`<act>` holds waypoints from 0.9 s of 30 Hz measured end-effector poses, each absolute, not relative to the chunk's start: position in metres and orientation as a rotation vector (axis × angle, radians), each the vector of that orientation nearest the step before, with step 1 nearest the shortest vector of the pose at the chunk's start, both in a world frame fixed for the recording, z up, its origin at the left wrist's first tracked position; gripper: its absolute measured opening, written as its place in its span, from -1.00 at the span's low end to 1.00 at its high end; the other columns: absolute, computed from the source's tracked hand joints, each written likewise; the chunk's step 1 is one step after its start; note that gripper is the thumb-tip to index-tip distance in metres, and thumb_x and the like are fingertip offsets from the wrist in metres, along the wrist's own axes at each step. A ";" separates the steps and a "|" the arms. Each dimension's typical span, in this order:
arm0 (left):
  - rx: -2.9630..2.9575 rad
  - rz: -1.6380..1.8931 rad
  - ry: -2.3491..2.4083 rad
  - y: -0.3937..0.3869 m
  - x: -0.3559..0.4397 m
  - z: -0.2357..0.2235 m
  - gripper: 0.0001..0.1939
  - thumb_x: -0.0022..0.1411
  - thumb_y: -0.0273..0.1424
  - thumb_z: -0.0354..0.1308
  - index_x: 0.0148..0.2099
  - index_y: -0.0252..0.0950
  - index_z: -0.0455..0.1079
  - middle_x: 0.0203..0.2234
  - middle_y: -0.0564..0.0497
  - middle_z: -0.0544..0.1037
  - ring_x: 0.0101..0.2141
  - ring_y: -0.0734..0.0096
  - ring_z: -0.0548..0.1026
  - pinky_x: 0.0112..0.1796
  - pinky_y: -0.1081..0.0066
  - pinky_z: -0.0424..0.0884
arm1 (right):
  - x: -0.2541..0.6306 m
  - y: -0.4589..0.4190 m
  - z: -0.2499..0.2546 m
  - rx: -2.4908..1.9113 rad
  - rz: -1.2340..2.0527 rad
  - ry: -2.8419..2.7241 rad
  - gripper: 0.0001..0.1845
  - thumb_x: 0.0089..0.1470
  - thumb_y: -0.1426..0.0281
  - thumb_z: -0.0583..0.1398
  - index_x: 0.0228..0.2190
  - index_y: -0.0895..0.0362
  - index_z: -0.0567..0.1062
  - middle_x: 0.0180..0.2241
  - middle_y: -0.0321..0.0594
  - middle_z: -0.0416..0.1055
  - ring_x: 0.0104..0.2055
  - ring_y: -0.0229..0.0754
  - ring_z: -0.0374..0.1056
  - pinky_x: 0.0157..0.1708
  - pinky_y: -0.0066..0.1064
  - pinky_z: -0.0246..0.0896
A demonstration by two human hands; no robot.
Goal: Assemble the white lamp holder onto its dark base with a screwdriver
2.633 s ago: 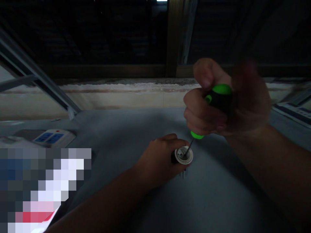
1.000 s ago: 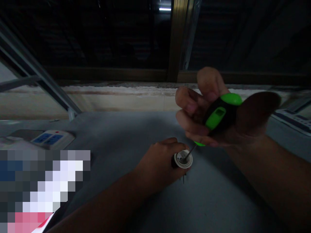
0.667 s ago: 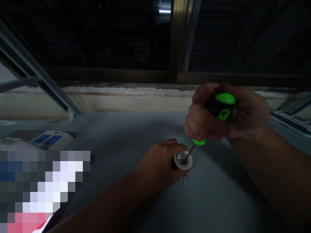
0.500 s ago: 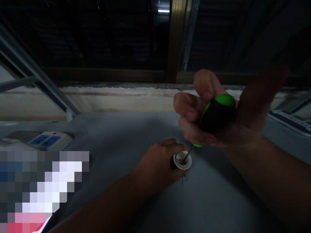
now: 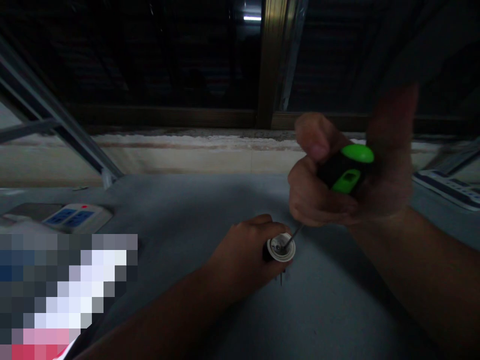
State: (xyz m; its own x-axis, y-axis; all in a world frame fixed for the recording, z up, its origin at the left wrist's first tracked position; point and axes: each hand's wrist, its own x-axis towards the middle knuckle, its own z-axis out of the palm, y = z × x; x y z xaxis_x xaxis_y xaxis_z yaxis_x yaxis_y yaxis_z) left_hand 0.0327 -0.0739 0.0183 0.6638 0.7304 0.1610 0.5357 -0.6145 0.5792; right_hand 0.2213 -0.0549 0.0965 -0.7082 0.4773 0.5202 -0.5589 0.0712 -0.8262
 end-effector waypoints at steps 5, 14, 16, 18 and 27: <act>2.368 0.561 0.966 -0.074 0.033 0.019 -0.86 0.21 -0.37 0.32 -0.16 -0.22 0.51 -0.26 0.02 0.54 -0.27 0.36 0.51 -0.25 0.41 0.39 | 0.217 -0.059 0.100 0.006 1.640 -1.552 -0.39 0.36 -0.18 -0.26 -0.39 0.02 0.16 -0.71 -0.51 0.01 -0.77 -0.38 -0.19 -0.75 -0.59 -0.11; 2.371 0.534 0.967 -0.073 0.033 0.018 -0.92 0.23 -0.38 0.27 -0.26 -0.26 0.45 -0.31 0.02 0.55 -0.33 0.39 0.50 -0.28 0.40 0.36 | 0.203 -0.061 0.085 -0.005 1.587 -1.485 -0.51 0.36 -0.12 -0.03 -0.36 0.01 0.23 -0.69 -0.52 0.08 -0.74 -0.37 -0.22 -0.77 -0.58 -0.14; 2.381 0.532 0.967 -0.072 0.033 0.018 -0.91 0.21 -0.38 0.28 -0.25 -0.26 0.46 -0.29 0.01 0.56 -0.32 0.38 0.51 -0.28 0.40 0.37 | 0.202 -0.063 0.086 -0.032 1.567 -1.525 -0.62 0.33 -0.02 0.12 -0.33 0.00 0.26 -0.64 -0.51 0.18 -0.73 -0.37 -0.12 -0.74 -0.55 -0.10; 2.388 0.537 0.970 -0.072 0.033 0.017 -0.91 0.21 -0.37 0.29 -0.28 -0.25 0.45 -0.31 0.02 0.56 -0.31 0.36 0.52 -0.29 0.40 0.37 | 0.202 -0.065 0.089 -0.059 1.506 -1.560 -0.71 0.23 0.13 0.29 -0.32 0.02 0.33 -0.51 -0.44 0.34 -0.67 -0.36 0.10 -0.69 -0.53 0.05; 2.395 0.544 1.017 -0.072 0.033 0.015 -0.86 0.22 -0.32 0.29 -0.17 -0.22 0.52 -0.25 -0.01 0.63 -0.24 0.25 0.57 -0.21 0.31 0.46 | 0.207 -0.064 0.098 -0.040 1.704 -1.604 -0.77 0.38 0.27 0.14 -0.27 0.12 0.50 -0.51 -0.31 0.44 -0.50 -0.28 0.36 -0.47 -0.45 0.30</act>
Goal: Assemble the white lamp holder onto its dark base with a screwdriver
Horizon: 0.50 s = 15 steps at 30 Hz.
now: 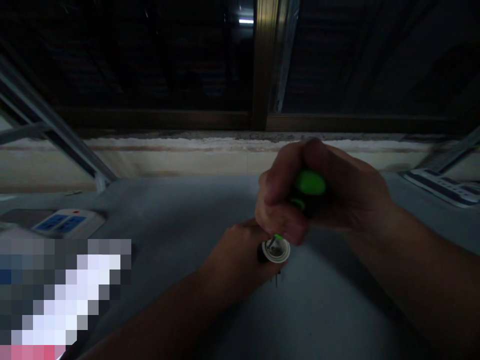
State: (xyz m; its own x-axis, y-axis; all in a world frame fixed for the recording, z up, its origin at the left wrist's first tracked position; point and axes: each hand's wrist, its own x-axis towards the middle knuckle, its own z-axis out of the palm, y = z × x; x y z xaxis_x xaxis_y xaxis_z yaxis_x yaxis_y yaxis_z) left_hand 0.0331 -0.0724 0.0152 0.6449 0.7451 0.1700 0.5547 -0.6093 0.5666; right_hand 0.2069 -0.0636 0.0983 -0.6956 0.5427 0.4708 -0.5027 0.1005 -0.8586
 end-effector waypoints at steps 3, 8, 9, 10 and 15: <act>2.373 0.563 0.996 -0.072 0.034 0.015 -0.87 0.19 -0.37 0.28 -0.19 -0.26 0.51 -0.21 -0.05 0.63 -0.25 0.26 0.57 -0.21 0.31 0.46 | 0.198 -0.064 0.089 0.052 1.670 -1.387 -0.67 0.38 0.07 0.06 -0.28 0.04 0.35 -0.63 -0.45 0.31 -0.70 -0.36 0.08 -0.67 -0.56 0.04; 2.349 0.532 0.992 -0.073 0.034 0.017 -0.88 0.21 -0.35 0.29 -0.21 -0.26 0.51 -0.24 -0.02 0.63 -0.27 0.31 0.57 -0.21 0.34 0.44 | 0.199 -0.058 0.087 -0.058 1.519 -1.373 -0.74 0.09 0.45 0.37 -0.34 0.02 0.37 -0.22 -0.42 0.38 -0.44 -0.31 0.30 -0.66 -0.54 0.16; 2.349 0.531 1.001 -0.073 0.034 0.017 -0.88 0.22 -0.35 0.29 -0.19 -0.26 0.52 -0.24 -0.02 0.62 -0.27 0.32 0.57 -0.21 0.34 0.44 | 0.204 -0.056 0.088 -0.072 1.478 -1.424 -0.78 0.07 0.52 0.36 -0.33 0.04 0.44 -0.20 -0.38 0.37 -0.34 -0.29 0.34 -0.57 -0.51 0.28; 2.350 0.533 1.009 -0.073 0.034 0.017 -0.87 0.22 -0.36 0.29 -0.18 -0.26 0.52 -0.24 -0.01 0.62 -0.27 0.32 0.56 -0.21 0.34 0.43 | 0.209 -0.053 0.090 -0.094 1.460 -1.492 -0.85 0.10 0.51 0.35 -0.31 0.06 0.51 -0.21 -0.34 0.38 -0.27 -0.26 0.37 -0.44 -0.45 0.38; 2.397 0.560 1.000 -0.072 0.033 0.016 -0.87 0.21 -0.33 0.30 -0.21 -0.26 0.51 -0.23 -0.02 0.61 -0.24 0.29 0.55 -0.19 0.34 0.43 | 0.217 -0.054 0.092 -0.025 1.757 -1.608 -0.71 0.40 0.23 0.10 -0.19 0.14 0.54 -0.53 -0.30 0.42 -0.45 -0.26 0.39 -0.45 -0.46 0.34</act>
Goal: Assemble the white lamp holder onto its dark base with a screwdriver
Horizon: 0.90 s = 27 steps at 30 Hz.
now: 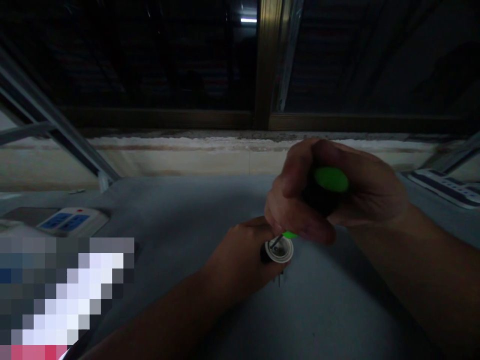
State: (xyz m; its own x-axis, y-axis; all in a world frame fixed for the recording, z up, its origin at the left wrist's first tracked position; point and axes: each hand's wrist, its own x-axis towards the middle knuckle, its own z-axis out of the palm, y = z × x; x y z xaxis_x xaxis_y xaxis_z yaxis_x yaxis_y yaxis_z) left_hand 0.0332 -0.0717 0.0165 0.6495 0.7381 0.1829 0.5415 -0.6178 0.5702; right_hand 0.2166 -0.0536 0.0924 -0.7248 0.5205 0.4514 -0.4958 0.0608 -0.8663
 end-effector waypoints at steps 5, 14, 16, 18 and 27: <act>2.372 0.531 1.002 -0.072 0.034 0.016 -0.90 0.21 -0.36 0.27 -0.26 -0.27 0.46 -0.27 -0.01 0.59 -0.30 0.34 0.54 -0.27 0.37 0.38 | 0.196 -0.063 0.085 0.113 1.712 -1.349 -0.65 0.23 0.08 0.27 -0.28 0.00 0.26 -0.42 -0.47 0.42 -0.75 -0.45 0.02 -0.78 -0.60 -0.08; 2.388 0.504 0.997 -0.073 0.035 0.020 -0.91 0.24 -0.36 0.27 -0.24 -0.27 0.47 -0.27 0.01 0.58 -0.28 0.36 0.52 -0.27 0.39 0.34 | 0.210 -0.039 0.083 0.128 1.630 -1.583 -0.64 0.35 0.11 0.12 -0.10 0.13 0.48 -0.51 -0.35 0.39 -0.48 -0.26 0.37 -0.39 -0.36 0.37; 2.386 0.516 0.983 -0.073 0.034 0.019 -0.91 0.23 -0.37 0.27 -0.23 -0.26 0.46 -0.26 0.02 0.58 -0.28 0.37 0.52 -0.28 0.41 0.33 | 0.206 -0.045 0.084 0.115 1.686 -1.508 -0.67 0.43 0.14 -0.04 -0.09 0.06 0.39 -0.59 -0.43 0.33 -0.65 -0.33 0.19 -0.56 -0.46 0.20; 2.388 0.547 0.992 -0.073 0.034 0.017 -0.91 0.21 -0.38 0.28 -0.23 -0.25 0.46 -0.27 0.03 0.59 -0.29 0.38 0.53 -0.28 0.41 0.33 | 0.200 -0.054 0.084 0.027 1.651 -1.386 -0.73 0.39 0.09 0.06 -0.23 0.01 0.29 -0.53 -0.46 0.36 -0.71 -0.37 0.09 -0.70 -0.53 0.02; 2.405 0.500 1.028 -0.074 0.036 0.023 -0.95 0.24 -0.39 0.25 -0.23 -0.25 0.49 -0.28 0.02 0.58 -0.26 0.34 0.52 -0.27 0.39 0.34 | 0.213 -0.046 0.089 -0.078 1.483 -1.675 -0.63 0.17 0.14 0.33 -0.11 0.11 0.49 -0.28 -0.28 0.39 -0.27 -0.28 0.40 -0.29 -0.42 0.42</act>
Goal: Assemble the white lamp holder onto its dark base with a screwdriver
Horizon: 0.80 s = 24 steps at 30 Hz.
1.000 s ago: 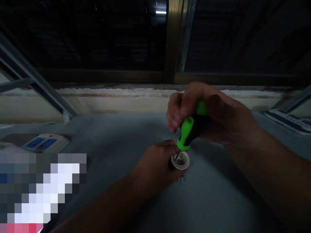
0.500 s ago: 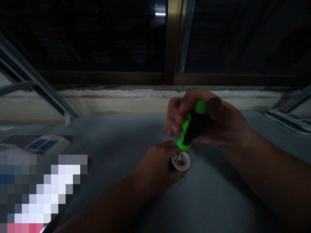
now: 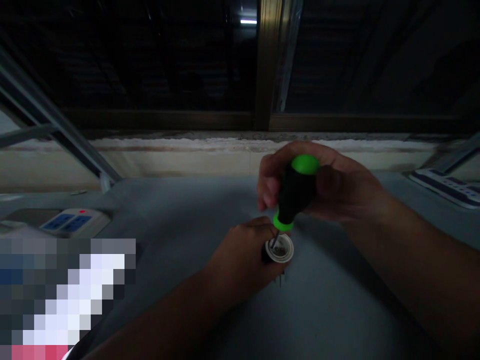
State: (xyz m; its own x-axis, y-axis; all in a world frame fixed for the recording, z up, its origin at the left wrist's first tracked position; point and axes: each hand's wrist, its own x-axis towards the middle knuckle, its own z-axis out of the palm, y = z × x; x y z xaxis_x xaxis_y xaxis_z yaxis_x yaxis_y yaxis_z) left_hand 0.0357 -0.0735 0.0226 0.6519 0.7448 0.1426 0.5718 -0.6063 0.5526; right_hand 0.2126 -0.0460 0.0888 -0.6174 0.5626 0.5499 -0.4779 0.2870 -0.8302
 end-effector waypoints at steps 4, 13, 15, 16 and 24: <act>2.410 0.492 1.012 -0.073 0.035 0.018 -0.93 0.22 -0.38 0.27 -0.24 -0.26 0.48 -0.27 0.02 0.58 -0.27 0.36 0.52 -0.27 0.38 0.34 | 0.212 -0.052 0.092 0.038 1.694 -1.652 -0.63 0.32 0.10 0.14 -0.02 0.11 0.40 -0.39 -0.30 0.41 -0.43 -0.30 0.36 -0.43 -0.44 0.34; 2.392 0.538 1.027 -0.074 0.034 0.018 -0.87 0.20 -0.37 0.31 -0.20 -0.25 0.49 -0.24 0.00 0.60 -0.25 0.31 0.54 -0.22 0.35 0.39 | 0.211 -0.051 0.085 -0.075 1.413 -1.608 -0.68 0.07 0.20 0.42 -0.21 0.05 0.50 -0.24 -0.28 0.41 -0.22 -0.25 0.41 -0.32 -0.43 0.40; 2.390 0.525 1.027 -0.074 0.035 0.019 -0.88 0.20 -0.38 0.30 -0.20 -0.26 0.49 -0.27 0.00 0.59 -0.25 0.31 0.53 -0.25 0.36 0.38 | 0.217 -0.044 0.087 -0.011 1.536 -1.668 -0.64 0.24 0.11 0.27 -0.05 0.06 0.53 -0.30 -0.28 0.42 -0.25 -0.24 0.41 -0.26 -0.35 0.42; 2.389 0.528 1.021 -0.073 0.035 0.019 -0.88 0.20 -0.39 0.29 -0.18 -0.25 0.49 -0.27 0.00 0.59 -0.26 0.32 0.53 -0.26 0.37 0.37 | 0.218 -0.042 0.087 0.018 1.606 -1.676 -0.59 0.30 0.08 0.19 0.01 0.08 0.51 -0.34 -0.29 0.42 -0.31 -0.26 0.40 -0.27 -0.34 0.42; 2.368 0.566 1.040 -0.073 0.034 0.018 -0.86 0.18 -0.36 0.30 -0.19 -0.23 0.50 -0.19 0.00 0.60 -0.23 0.30 0.56 -0.21 0.37 0.41 | 0.196 -0.063 0.081 -0.012 1.545 -1.418 -0.64 0.18 0.14 0.35 -0.27 0.02 0.30 -0.31 -0.42 0.40 -0.61 -0.47 0.17 -0.66 -0.62 0.11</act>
State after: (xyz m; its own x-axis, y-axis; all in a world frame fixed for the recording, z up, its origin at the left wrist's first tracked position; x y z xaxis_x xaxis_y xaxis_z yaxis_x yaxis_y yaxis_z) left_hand 0.0344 -0.0733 0.0176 0.6239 0.7620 0.1734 0.5591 -0.5902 0.5822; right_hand 0.1956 -0.0632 0.0815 -0.5026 0.6427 0.5782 -0.6310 0.1845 -0.7535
